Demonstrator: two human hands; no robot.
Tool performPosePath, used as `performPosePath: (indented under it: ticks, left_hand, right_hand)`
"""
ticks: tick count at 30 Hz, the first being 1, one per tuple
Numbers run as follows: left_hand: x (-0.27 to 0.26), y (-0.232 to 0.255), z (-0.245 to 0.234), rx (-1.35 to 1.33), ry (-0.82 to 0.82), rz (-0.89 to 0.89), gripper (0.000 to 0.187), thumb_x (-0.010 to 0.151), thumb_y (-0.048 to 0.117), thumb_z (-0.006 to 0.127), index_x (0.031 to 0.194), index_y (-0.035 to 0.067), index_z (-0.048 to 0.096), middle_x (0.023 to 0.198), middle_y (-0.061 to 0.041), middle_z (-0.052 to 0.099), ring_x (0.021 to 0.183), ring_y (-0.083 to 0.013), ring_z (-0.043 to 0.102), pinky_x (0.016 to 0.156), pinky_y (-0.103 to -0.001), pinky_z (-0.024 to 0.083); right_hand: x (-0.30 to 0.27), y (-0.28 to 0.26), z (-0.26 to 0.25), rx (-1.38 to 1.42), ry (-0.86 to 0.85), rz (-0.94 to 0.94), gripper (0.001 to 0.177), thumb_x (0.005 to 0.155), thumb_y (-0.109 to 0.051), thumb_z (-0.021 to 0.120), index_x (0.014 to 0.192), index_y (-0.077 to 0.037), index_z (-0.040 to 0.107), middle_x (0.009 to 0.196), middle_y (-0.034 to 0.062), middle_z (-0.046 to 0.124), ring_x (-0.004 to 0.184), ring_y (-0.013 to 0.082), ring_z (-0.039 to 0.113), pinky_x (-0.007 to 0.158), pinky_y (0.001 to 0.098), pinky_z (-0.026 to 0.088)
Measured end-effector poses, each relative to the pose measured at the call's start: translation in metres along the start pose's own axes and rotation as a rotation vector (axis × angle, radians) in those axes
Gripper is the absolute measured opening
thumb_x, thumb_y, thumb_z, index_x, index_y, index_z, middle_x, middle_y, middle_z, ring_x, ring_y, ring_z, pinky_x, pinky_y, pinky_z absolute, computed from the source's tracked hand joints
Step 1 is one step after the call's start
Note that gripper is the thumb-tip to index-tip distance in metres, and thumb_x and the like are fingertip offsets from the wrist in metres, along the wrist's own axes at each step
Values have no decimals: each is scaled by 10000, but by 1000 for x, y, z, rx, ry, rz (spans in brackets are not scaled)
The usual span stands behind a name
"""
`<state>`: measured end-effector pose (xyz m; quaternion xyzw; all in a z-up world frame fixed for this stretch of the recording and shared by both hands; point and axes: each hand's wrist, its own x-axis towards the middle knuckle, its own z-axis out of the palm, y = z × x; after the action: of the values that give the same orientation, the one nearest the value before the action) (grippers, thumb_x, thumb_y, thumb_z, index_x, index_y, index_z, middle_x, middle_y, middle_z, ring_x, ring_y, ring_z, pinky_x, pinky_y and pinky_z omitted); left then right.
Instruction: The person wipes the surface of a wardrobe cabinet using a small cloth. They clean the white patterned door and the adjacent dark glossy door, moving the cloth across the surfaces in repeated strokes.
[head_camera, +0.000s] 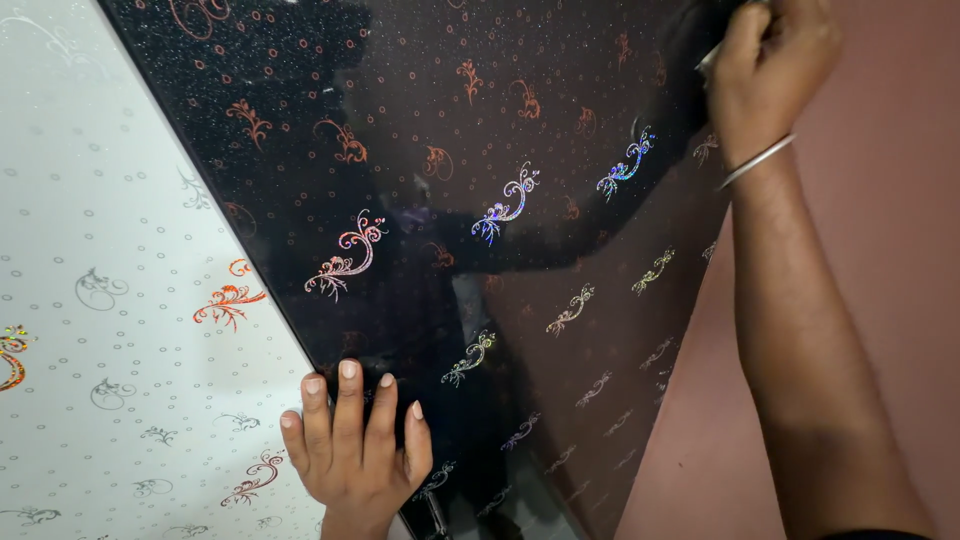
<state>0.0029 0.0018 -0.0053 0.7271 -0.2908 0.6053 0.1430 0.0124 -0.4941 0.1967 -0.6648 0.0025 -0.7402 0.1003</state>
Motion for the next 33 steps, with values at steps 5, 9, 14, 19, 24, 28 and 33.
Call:
performPosePath:
  ticks: [5,9,14,19,24,28,33]
  left_hand:
    - [0,0,0,2,7,-3,313,974,341,630,1108,111,794,1416,-184,644,1457,-400,431,1265,-512,172]
    - [1,1,0,7,4,-5,314,971,348,624,1095,118,798,1421,-178,644,1455,-394,425,1262,-509,169]
    - [2,2,-1,20,-6,-5,316,969,348,628,1084,111,802,1418,-183,652,1459,-392,420,1261,-507,170]
    - [5,4,-4,7,-10,-15,319,967,333,629,1097,98,801,1417,-190,651,1466,-391,411,1264,-509,165]
    - [6,5,-6,-5,-15,-24,315,968,329,632,1099,96,797,1433,-190,636,1474,-390,401,1263,-503,158]
    - [8,6,-7,-18,-13,-27,313,966,326,633,1110,99,793,1448,-182,619,1479,-386,395,1265,-501,158]
    - [9,5,-7,-14,2,-14,301,971,319,631,1118,108,785,1454,-175,611,1478,-383,394,1260,-500,158]
  right_hand:
    - [-15,-48,-6,-31,-24,-180,265,951,68,507,1193,47,612,1001,179,597,879,305,611,762,397,491]
    - [-24,-97,-11,-37,-92,-197,505,925,78,528,1423,34,600,945,158,566,794,284,619,722,384,512]
    - [-29,-143,-10,-41,-116,-243,549,909,55,601,1455,5,591,871,120,527,674,258,592,648,356,515]
    - [-29,-168,-14,-44,-146,-304,540,890,17,629,1430,20,595,884,111,544,676,247,605,649,358,527]
    - [-30,-186,-18,-50,-176,-370,576,838,-48,664,1411,2,629,929,97,558,706,252,603,690,375,539]
    - [-28,-201,-19,-55,-191,-466,596,758,-99,716,1353,-68,699,839,62,524,655,243,551,628,376,485]
    - [-25,-219,-20,72,-255,-655,559,760,-127,747,1318,-93,719,791,14,483,675,207,546,644,369,436]
